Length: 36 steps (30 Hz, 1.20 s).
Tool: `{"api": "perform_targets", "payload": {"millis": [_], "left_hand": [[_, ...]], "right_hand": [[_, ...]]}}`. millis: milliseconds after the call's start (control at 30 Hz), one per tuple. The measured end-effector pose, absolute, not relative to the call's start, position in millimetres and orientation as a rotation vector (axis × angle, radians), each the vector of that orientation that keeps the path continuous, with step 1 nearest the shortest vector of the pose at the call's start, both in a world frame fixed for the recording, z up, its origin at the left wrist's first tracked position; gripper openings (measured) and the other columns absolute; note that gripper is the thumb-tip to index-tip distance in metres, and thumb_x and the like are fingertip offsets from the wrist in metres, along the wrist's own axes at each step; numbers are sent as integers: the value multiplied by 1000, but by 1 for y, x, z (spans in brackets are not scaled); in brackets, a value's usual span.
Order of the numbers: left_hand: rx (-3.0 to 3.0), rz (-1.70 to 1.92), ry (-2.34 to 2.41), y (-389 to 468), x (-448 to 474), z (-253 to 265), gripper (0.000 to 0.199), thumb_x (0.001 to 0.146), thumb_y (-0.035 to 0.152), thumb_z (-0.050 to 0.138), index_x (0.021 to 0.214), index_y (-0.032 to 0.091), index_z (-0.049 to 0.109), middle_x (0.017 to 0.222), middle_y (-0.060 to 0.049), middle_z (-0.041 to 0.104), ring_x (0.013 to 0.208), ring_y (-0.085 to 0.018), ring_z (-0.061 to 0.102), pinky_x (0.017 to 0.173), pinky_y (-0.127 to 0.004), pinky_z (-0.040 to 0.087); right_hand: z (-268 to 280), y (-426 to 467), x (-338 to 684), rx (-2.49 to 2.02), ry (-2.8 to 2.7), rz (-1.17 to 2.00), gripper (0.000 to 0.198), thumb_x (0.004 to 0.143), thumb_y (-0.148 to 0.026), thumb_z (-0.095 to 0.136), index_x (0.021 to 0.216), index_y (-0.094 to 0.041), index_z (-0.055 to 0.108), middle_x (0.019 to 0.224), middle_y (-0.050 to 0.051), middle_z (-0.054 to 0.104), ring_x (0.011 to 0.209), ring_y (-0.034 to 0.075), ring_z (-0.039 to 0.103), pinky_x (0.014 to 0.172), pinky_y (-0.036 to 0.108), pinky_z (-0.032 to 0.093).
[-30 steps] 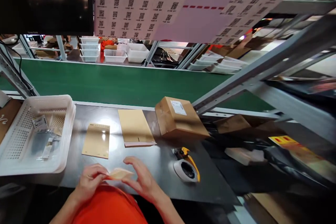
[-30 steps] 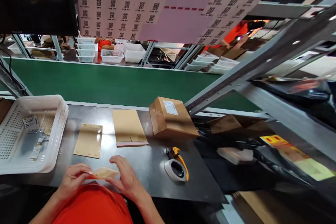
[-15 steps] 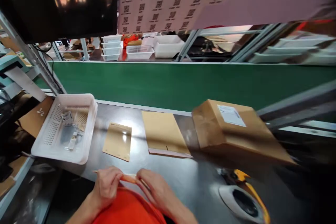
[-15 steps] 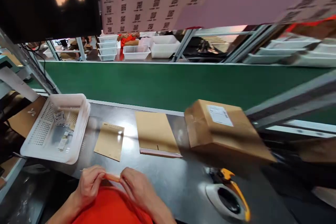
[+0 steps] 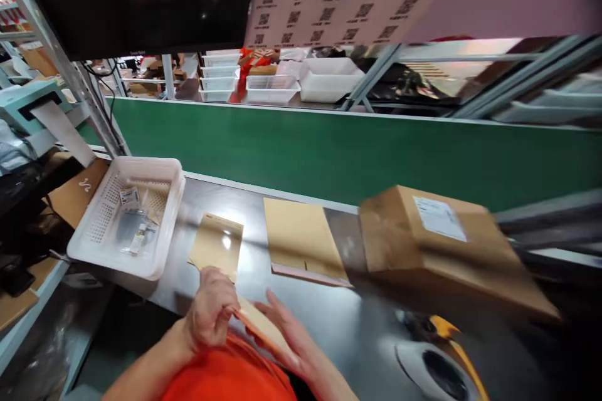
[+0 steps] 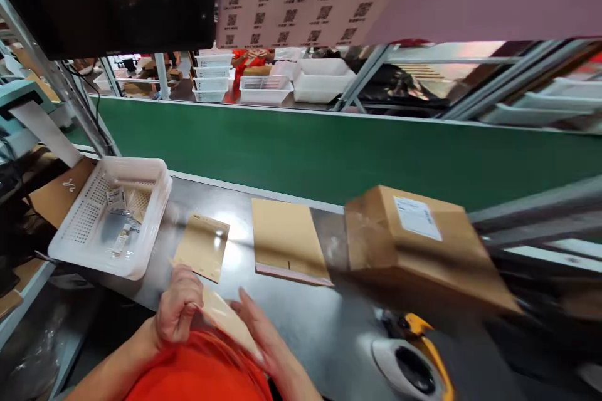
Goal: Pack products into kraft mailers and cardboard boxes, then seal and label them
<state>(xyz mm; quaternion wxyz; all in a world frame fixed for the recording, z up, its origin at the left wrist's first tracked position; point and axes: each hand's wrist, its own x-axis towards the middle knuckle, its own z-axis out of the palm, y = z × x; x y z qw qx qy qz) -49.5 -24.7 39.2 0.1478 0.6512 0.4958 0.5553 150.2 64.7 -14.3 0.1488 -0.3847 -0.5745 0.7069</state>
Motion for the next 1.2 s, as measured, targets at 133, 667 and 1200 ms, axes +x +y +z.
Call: {"api": "perform_targets", "payload": {"millis": [133, 667, 1200], "left_hand": [[1554, 1750, 1570, -32, -65, 27, 36, 108, 39, 46, 90, 21, 72, 117, -12, 73, 130, -27, 61, 118, -49, 43], [243, 1374, 1094, -22, -83, 31, 72, 62, 29, 96, 128, 15, 71, 117, -14, 82, 119, -34, 75, 109, -49, 58], [490, 1200, 1126, -14, -72, 17, 88, 56, 50, 101, 130, 12, 71, 128, -20, 77, 122, -40, 72, 114, -56, 52]], "right_hand": [[4, 77, 142, -1074, -1081, 2292, 58, 73, -48, 82, 122, -19, 72, 112, 13, 81, 99, 30, 78, 91, 42, 61], [18, 74, 145, -973, -840, 2227, 80, 68, -30, 93, 141, -25, 61, 102, 4, 82, 80, 20, 75, 68, 28, 57], [-32, 76, 128, -1265, -1415, 1669, 69, 61, -23, 62, 130, -21, 62, 131, 11, 75, 122, 32, 70, 106, 46, 56]]}}
